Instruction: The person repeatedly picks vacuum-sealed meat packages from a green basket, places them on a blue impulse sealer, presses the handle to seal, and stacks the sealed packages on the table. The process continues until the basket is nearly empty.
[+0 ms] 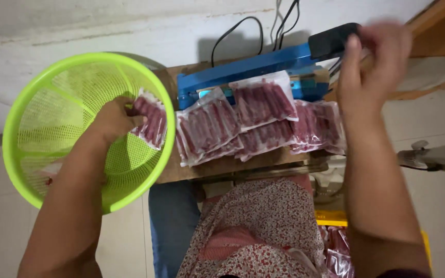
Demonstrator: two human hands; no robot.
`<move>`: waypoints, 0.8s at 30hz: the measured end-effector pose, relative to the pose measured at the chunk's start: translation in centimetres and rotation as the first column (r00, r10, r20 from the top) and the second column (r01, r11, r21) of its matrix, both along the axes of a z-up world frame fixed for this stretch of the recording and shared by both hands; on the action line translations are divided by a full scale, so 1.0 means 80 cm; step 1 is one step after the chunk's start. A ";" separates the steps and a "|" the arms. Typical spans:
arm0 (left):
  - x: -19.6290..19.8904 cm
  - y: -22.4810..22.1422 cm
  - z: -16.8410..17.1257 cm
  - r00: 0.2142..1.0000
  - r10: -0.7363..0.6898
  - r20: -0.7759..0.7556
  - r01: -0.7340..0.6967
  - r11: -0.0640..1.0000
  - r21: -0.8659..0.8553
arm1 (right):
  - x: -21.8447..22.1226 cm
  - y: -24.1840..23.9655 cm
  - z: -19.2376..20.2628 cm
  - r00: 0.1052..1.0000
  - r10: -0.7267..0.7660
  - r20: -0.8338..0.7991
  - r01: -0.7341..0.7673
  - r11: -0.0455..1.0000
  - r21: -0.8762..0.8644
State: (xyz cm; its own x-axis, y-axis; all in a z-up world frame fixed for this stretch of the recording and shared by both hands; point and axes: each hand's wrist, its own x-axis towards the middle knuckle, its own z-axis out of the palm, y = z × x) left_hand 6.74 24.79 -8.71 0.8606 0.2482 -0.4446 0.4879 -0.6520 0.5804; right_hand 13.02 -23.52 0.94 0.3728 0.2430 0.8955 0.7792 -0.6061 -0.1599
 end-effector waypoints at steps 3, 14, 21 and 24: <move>0.005 0.012 -0.018 0.998 -0.022 -0.060 0.023 1.000 0.010 | -0.032 0.007 -0.041 0.887 0.069 -0.457 0.096 0.940 0.328; -0.024 0.006 0.026 0.988 -0.133 0.080 0.122 0.984 0.129 | 0.000 0.038 -0.119 0.336 -0.131 -0.933 0.238 0.970 -0.050; -0.068 -0.016 0.114 0.977 -0.059 0.207 0.038 0.994 0.105 | -0.019 0.041 -0.101 0.283 0.001 -0.959 0.347 0.932 0.104; -0.078 -0.024 0.129 0.970 0.066 0.232 -0.085 0.994 0.069 | -0.046 0.045 -0.059 0.211 0.400 -0.892 0.304 0.840 0.449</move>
